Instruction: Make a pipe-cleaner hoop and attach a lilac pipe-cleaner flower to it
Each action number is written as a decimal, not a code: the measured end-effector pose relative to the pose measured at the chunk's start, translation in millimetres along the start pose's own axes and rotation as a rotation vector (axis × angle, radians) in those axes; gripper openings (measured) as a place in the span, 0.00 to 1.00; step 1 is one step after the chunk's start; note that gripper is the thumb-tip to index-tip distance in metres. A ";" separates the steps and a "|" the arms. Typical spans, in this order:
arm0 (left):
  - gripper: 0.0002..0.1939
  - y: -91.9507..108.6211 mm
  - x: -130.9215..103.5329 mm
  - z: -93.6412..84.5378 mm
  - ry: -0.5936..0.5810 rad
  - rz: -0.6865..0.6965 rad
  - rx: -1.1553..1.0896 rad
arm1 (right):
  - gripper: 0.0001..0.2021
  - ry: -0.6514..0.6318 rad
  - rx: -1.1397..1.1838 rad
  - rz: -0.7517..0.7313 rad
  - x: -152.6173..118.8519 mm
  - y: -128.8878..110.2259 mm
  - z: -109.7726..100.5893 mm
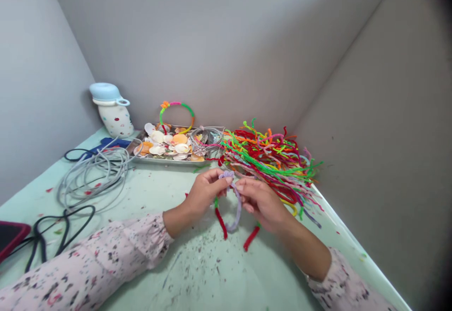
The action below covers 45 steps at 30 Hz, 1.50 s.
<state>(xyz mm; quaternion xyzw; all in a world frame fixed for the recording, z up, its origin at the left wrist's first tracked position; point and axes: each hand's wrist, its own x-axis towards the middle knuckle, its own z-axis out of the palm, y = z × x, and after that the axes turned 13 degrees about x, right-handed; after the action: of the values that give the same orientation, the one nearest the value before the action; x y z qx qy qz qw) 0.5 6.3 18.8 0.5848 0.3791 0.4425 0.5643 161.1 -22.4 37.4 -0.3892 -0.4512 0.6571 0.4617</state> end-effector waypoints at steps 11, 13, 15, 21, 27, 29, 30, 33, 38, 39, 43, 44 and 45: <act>0.12 -3.8 2.7 -0.7 -0.036 -0.088 -0.098 | 0.12 -0.142 -0.894 -0.844 -1.7 0.2 -15.7; 0.12 -3.7 2.4 -0.3 -0.043 -0.099 -0.111 | 0.16 -0.255 -1.026 -0.926 -1.2 0.3 -19.3; 0.12 -3.7 2.1 -0.2 -0.049 -0.106 -0.119 | 0.17 -0.298 -1.122 -0.936 -1.0 -0.6 -21.3; 0.12 -5.7 2.0 -1.2 -0.075 -0.119 -0.111 | 0.15 -0.307 -1.127 -0.905 -1.7 -4.0 -23.8; 0.12 -8.4 2.2 -2.2 -0.065 -0.095 -0.095 | 0.15 -0.335 -1.103 -0.876 -0.4 -6.5 -28.8; 0.11 -8.7 2.2 -2.7 -0.059 -0.094 -0.088 | 0.14 -0.344 -1.086 -0.849 0.7 -8.0 -29.7; 0.11 -8.7 2.2 -3.0 -0.059 -0.090 -0.081 | 0.14 -0.348 -1.071 -0.828 1.3 -8.8 -29.9; 0.11 -8.8 2.1 -4.0 -0.070 -0.055 -0.036 | 0.11 -0.331 -1.007 -0.740 2.9 -10.7 -28.9; 0.12 -11.7 2.2 -3.7 -0.090 -0.052 0.028 | 0.06 -0.228 -0.929 -0.540 2.3 -13.6 -25.0; 0.12 -12.8 2.3 -3.6 -0.093 -0.064 0.030 | 0.06 -0.208 -0.916 -0.498 1.6 -14.4 -24.2; 0.14 -16.5 3.0 -3.8 -0.119 -0.070 0.051 | 0.05 -0.145 -0.900 -0.415 -1.3 -17.0 -20.9; 0.13 -17.3 3.4 -3.9 -0.119 -0.068 0.060 | 0.04 -0.140 -0.882 -0.409 -1.8 -17.3 -20.1; 0.13 -18.2 4.0 -3.9 -0.116 -0.068 0.064 | 0.04 -0.143 -0.854 -0.398 -2.1 -17.4 -19.3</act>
<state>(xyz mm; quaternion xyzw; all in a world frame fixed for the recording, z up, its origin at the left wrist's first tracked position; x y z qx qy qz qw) -1.0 12.7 1.0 0.6141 0.3792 0.3761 0.5811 184.0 -16.9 48.6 -0.4040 -0.7772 0.3371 0.3452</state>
